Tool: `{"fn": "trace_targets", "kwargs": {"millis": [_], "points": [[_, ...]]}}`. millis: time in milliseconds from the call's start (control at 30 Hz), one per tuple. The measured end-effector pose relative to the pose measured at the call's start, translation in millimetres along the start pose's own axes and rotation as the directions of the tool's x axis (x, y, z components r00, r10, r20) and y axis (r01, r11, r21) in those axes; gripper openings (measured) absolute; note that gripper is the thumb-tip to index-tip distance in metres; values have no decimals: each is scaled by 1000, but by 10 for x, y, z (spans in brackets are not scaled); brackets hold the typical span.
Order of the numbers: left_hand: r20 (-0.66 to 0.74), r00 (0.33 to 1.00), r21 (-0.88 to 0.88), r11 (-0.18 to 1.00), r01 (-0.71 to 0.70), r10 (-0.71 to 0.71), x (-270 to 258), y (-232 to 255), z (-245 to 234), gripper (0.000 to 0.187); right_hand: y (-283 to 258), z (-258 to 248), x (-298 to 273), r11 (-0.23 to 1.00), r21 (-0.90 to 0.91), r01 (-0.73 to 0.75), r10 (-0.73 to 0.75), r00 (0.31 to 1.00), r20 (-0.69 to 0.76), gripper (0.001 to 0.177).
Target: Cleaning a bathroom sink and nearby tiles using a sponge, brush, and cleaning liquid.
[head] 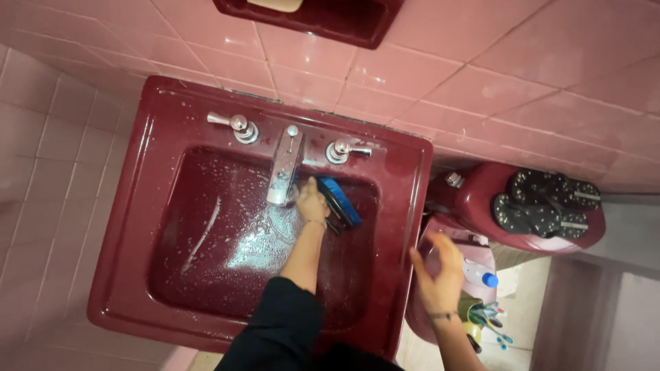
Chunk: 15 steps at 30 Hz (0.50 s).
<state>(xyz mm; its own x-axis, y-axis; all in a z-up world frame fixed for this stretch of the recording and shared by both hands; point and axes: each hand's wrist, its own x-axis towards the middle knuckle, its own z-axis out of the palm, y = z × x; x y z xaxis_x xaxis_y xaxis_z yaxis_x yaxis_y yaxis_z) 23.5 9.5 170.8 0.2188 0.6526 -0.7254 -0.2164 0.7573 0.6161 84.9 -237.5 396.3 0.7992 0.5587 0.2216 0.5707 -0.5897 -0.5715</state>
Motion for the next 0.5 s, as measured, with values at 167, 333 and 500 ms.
{"fn": "trace_targets", "kwargs": {"millis": [167,333,500], "points": [[84,902,468,783,-410,423,632,-499,-426,50,582,852,-157,975,-31,-221,222,975,4,56],[-71,984,367,922,-126,163,713,-408,-411,54,498,931,-150,970,6,-244,243,969,46,54],[50,934,135,929,345,-354,569,-860,-17,46,504,992,-111,969,-52,-243,245,969,27,49]]}}
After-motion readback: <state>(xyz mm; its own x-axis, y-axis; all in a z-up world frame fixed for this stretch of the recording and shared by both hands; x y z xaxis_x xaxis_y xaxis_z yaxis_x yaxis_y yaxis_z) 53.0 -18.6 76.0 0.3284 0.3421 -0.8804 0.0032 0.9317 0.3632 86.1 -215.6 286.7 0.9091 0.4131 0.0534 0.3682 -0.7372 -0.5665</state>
